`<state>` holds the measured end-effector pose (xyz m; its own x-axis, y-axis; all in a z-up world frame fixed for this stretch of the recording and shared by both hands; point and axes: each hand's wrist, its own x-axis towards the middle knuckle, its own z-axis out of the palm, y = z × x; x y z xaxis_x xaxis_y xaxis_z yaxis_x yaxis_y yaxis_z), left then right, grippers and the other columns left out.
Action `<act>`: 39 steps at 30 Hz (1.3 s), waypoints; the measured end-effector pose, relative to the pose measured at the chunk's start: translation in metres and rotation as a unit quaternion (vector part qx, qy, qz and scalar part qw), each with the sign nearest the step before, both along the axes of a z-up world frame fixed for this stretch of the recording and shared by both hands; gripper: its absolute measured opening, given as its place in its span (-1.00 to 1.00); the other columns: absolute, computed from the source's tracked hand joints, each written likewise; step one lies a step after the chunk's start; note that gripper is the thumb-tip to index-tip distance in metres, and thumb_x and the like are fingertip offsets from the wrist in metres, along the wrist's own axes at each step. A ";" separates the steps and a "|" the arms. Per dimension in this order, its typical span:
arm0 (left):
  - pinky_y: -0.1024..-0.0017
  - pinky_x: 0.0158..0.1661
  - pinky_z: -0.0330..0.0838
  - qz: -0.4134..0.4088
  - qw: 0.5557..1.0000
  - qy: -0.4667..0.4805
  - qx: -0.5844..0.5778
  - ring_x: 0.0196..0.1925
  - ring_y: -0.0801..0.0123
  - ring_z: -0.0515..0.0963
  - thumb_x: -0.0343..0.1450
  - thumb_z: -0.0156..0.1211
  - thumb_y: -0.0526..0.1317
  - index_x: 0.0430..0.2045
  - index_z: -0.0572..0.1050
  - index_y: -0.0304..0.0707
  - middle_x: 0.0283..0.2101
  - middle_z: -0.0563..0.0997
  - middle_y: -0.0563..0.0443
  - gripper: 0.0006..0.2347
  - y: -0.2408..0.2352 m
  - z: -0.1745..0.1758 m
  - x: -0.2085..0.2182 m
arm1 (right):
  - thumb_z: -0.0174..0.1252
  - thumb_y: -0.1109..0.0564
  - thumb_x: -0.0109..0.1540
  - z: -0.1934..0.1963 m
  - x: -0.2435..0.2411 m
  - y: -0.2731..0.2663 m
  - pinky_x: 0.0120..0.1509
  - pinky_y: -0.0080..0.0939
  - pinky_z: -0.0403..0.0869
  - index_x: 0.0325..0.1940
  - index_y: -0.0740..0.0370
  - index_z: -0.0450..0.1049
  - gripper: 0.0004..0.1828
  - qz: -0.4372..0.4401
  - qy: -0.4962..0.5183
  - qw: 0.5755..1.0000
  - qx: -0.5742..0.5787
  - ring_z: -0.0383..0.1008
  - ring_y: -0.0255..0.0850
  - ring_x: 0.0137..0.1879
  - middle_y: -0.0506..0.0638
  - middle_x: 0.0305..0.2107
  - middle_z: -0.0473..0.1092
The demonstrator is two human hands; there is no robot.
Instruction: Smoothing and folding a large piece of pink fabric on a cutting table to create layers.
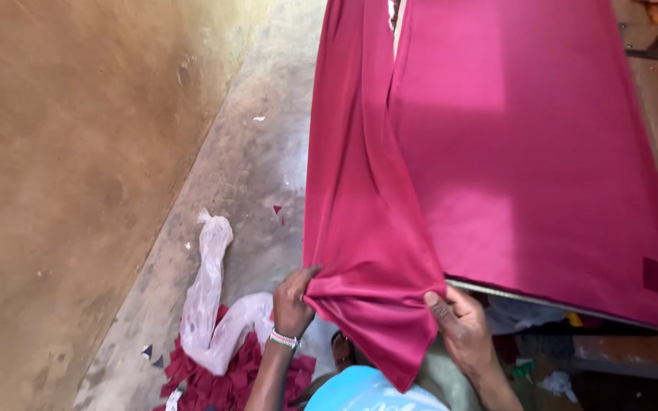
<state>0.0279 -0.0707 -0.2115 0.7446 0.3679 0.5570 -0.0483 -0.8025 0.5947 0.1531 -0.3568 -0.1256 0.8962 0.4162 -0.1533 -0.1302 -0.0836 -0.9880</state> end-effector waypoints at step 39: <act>0.59 -0.54 0.08 -0.172 0.782 0.041 -0.598 -0.55 0.70 0.24 0.38 0.40 -0.22 -0.58 0.39 -0.01 -0.54 0.35 0.33 -0.77 0.101 0.070 0.076 | 0.24 -0.14 0.28 0.000 -0.032 0.173 -0.24 -0.29 0.29 -0.37 0.05 0.49 -0.71 -0.052 -0.154 0.978 -0.131 0.25 -0.35 -0.37 -0.22 -0.52 0.28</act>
<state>0.1039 0.0303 -0.1419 0.9291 0.3592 -0.0883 -0.0601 0.3821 0.9222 0.1210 -0.1837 -0.1254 0.9524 0.3023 0.0405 0.1481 -0.3422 -0.9279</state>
